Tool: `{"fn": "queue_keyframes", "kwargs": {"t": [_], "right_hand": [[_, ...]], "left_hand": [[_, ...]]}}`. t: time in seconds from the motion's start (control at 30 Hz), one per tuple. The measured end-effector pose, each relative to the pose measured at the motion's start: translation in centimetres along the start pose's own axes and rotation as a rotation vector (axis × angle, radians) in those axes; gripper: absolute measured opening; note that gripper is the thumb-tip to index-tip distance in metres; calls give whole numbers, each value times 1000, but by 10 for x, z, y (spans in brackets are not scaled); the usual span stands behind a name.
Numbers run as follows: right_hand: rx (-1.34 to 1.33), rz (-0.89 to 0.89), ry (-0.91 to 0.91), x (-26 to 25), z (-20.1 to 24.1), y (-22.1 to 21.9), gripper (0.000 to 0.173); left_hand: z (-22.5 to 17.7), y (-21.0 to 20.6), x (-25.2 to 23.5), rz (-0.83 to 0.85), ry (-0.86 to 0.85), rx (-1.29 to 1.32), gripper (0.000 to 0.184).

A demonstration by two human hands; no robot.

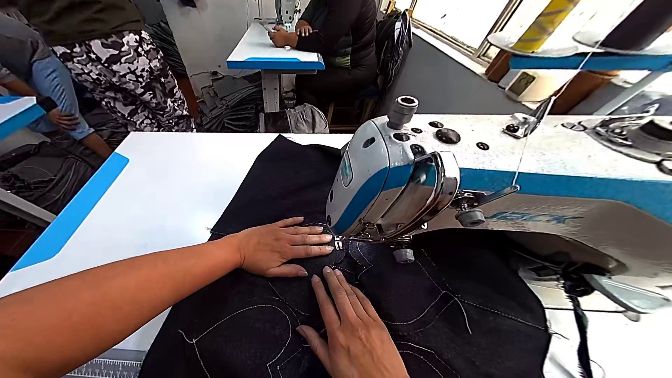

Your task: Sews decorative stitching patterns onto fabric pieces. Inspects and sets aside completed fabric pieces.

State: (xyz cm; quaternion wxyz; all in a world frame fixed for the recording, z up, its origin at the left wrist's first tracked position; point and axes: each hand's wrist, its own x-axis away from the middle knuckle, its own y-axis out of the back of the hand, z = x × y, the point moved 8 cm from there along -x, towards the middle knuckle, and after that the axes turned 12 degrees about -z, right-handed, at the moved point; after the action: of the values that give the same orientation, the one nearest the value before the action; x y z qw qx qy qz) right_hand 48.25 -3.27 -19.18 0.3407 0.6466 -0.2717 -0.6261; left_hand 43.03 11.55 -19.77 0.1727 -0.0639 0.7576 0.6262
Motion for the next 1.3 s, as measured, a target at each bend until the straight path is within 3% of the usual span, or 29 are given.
{"fn": "queue_keyframes", "kwargs": {"t": [0.17, 0.43, 0.53, 0.6, 0.7, 0.77, 0.83, 0.97, 1.13, 1.3], "right_hand": [[-105, -22, 90, 4, -25, 3, 68], [-406, 87, 388, -3, -101, -4, 49], [-379, 108, 291, -11, -100, 5, 39], [-325, 70, 121, -16, -80, 21, 34], [-325, 45, -117, -8, -38, 26, 33], [-295, -11, -136, 6, -25, 14, 39], [-342, -84, -162, 11, -30, 13, 35], [-579, -326, -436, -2, -71, 48, 26], [-287, -648, -355, -30, -82, 98, 17], [-165, -606, -501, -52, -81, 90, 45]], "left_hand": [[-13, -4, 1, -20, 164, -89, 61], [-45, -15, -8, -25, 672, -168, 69], [-45, -18, -9, 77, 756, -104, 72], [-42, -15, -8, 98, 713, -41, 69], [-33, -2, -11, 147, 438, -100, 60], [-27, 5, -9, 135, 190, -173, 58], [-22, 5, -4, 68, 70, -173, 58], [-18, 0, 4, -46, 94, -98, 56], [-19, 4, 5, -119, 103, -120, 53], [-19, 5, 4, -128, 106, -118, 52]]}}
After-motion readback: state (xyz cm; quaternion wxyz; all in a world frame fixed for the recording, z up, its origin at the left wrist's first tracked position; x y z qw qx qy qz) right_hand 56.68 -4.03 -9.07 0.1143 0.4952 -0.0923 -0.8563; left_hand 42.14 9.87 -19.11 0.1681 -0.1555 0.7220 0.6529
